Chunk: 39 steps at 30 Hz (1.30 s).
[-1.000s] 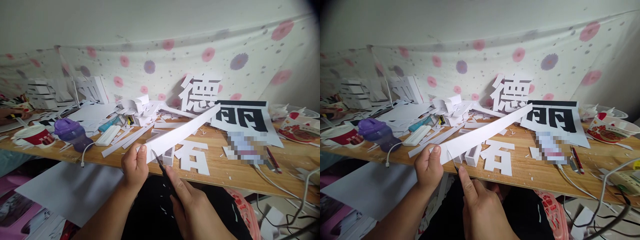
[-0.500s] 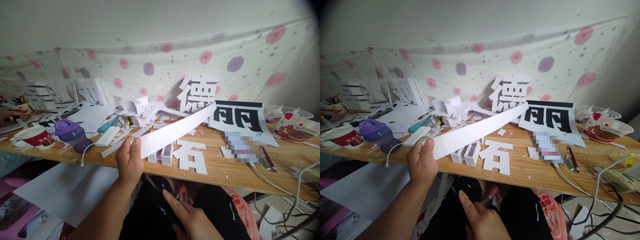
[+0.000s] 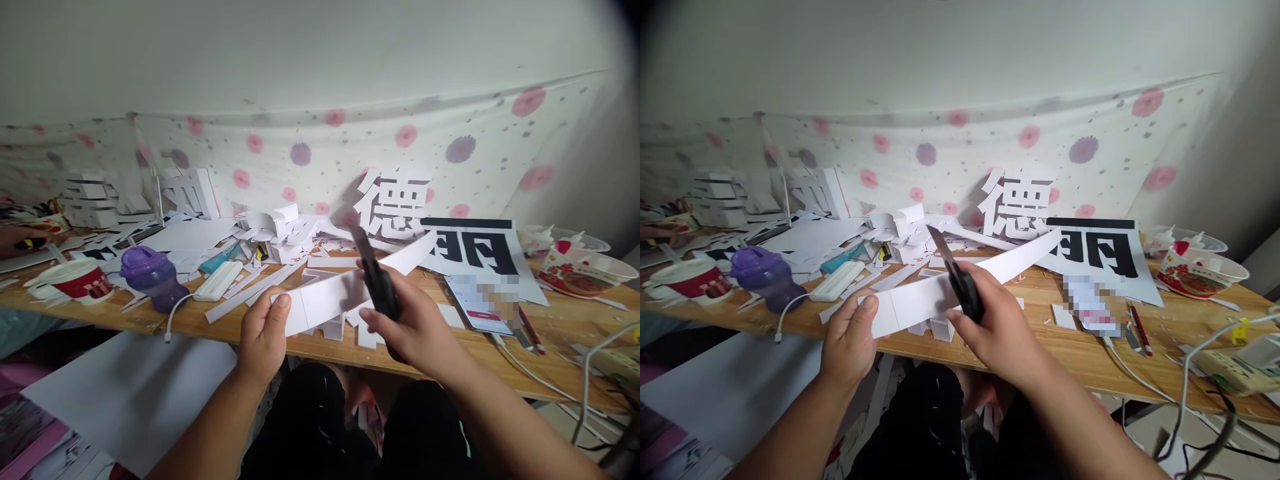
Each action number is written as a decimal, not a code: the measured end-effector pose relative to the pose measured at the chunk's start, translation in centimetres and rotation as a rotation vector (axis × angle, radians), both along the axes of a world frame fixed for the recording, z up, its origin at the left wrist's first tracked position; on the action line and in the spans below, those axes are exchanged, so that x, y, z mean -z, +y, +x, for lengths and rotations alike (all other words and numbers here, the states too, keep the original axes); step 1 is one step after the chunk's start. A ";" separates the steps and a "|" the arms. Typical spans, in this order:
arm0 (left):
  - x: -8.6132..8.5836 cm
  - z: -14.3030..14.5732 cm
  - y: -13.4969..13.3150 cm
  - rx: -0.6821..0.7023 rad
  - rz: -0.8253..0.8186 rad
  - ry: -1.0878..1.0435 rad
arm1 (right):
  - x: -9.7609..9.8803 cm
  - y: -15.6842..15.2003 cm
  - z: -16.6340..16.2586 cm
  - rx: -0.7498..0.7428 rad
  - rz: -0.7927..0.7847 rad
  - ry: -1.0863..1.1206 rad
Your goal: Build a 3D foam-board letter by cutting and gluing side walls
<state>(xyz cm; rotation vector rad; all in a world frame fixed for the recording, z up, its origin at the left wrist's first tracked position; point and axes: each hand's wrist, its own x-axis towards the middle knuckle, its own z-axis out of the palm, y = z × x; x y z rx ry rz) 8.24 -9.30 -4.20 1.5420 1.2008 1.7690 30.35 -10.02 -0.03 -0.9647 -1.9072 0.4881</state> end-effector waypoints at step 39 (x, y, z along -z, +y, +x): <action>-2.2 -2.0 1.8 0.155 0.210 0.069 | -3.1 2.9 -3.0 0.215 -0.097 -0.221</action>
